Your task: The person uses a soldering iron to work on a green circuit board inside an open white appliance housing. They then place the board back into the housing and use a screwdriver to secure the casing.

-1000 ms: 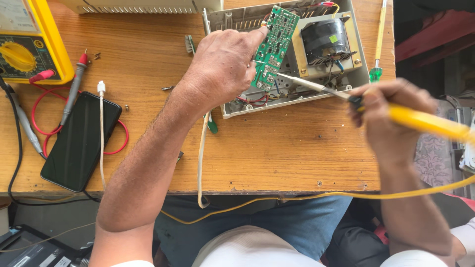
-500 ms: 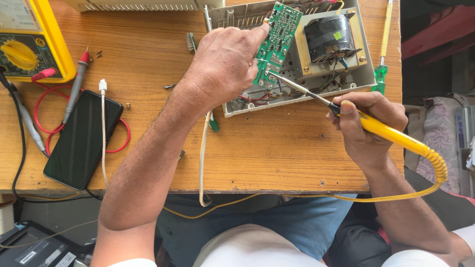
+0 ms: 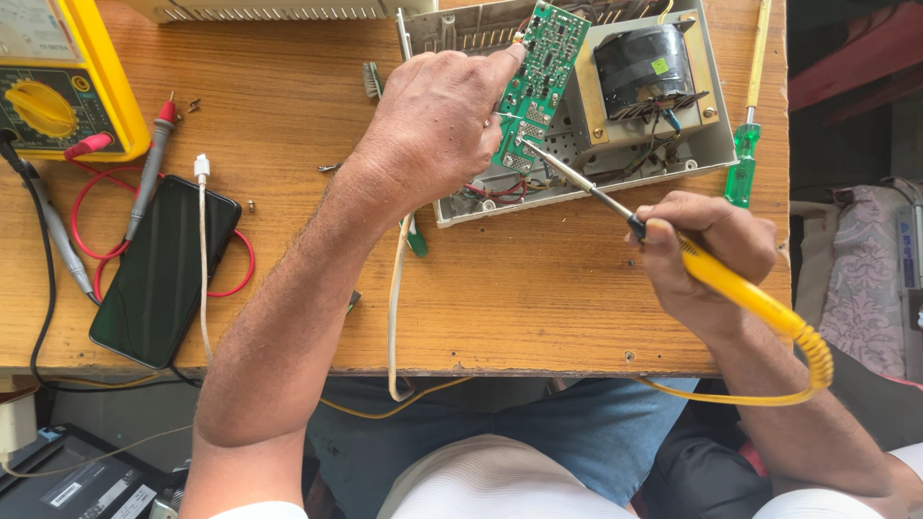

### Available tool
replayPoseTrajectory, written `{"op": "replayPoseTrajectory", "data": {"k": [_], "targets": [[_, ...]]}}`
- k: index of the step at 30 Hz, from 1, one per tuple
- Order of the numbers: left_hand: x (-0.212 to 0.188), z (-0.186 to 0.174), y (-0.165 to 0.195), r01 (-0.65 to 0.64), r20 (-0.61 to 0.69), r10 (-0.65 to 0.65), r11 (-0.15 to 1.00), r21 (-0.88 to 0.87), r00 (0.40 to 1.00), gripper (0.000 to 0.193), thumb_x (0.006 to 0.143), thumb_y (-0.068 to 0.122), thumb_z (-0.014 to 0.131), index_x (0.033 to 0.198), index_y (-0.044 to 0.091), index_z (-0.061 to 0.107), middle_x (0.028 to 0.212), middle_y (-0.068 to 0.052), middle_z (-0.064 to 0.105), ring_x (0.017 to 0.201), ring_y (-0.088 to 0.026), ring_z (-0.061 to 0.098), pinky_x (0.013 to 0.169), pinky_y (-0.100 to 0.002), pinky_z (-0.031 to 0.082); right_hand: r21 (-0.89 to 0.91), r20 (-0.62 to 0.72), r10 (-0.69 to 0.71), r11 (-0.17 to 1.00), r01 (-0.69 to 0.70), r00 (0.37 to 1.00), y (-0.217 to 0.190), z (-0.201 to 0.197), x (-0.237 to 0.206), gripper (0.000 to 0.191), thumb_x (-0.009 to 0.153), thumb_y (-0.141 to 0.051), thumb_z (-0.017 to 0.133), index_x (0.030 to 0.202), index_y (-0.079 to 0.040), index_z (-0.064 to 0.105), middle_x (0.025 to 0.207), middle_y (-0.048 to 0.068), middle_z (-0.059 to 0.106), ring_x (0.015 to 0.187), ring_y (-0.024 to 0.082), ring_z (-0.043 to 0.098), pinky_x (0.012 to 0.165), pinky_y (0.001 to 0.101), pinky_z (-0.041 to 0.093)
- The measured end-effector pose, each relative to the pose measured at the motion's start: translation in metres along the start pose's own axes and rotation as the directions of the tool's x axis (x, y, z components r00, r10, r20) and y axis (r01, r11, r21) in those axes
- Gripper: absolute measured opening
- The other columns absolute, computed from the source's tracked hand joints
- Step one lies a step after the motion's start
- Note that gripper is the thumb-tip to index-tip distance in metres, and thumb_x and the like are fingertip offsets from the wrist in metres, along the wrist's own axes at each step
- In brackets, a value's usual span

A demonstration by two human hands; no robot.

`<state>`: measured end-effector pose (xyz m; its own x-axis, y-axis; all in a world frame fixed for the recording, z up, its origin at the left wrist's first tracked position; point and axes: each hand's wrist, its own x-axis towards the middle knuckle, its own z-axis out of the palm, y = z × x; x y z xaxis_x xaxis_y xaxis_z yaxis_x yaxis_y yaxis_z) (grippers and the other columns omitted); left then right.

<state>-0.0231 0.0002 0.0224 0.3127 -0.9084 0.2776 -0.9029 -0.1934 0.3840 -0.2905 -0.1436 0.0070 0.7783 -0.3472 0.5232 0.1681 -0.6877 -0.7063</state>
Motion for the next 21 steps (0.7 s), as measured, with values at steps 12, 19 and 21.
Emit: {"op": "replayPoseTrajectory", "data": {"k": [12,19,21], "targets": [[0.0005,-0.0008,0.0009,0.0,0.004,0.0,1.0,0.002,1.0,0.053,0.087,0.008,0.068,0.139,0.0,0.058,0.089,-0.018,0.07,0.092,-0.035,0.069,0.087,-0.052,0.053,-0.115,0.067,-0.17,0.978,0.177,0.983,-0.0046,0.0008,0.0082,0.011,0.106,-0.007,0.071,0.103,-0.003,0.061,0.074,0.008,0.064,0.063,0.016,0.068,0.056,0.0255,0.05],[-0.0012,0.0003,0.0003,-0.006,-0.005,0.006,1.0,-0.008,1.0,0.054,0.088,0.007,0.068,0.14,0.0,0.057,0.089,-0.017,0.07,0.092,-0.034,0.069,0.087,-0.052,0.053,-0.118,0.073,-0.191,0.973,0.199,0.979,-0.0041,0.002,0.0091,0.011,0.105,-0.006,0.07,0.101,-0.002,0.061,0.072,0.007,0.063,0.062,0.016,0.068,0.054,0.0256,0.049],[-0.0013,-0.0001,-0.0001,-0.039,-0.044,0.039,0.999,-0.011,0.998,0.054,0.087,0.008,0.069,0.139,-0.001,0.058,0.089,-0.017,0.07,0.093,-0.035,0.069,0.087,-0.052,0.053,-0.125,0.076,-0.19,0.972,0.199,0.979,-0.0043,0.0012,0.0087,0.011,0.106,-0.007,0.07,0.102,-0.002,0.061,0.074,0.008,0.064,0.063,0.016,0.068,0.055,0.0259,0.05]]}}
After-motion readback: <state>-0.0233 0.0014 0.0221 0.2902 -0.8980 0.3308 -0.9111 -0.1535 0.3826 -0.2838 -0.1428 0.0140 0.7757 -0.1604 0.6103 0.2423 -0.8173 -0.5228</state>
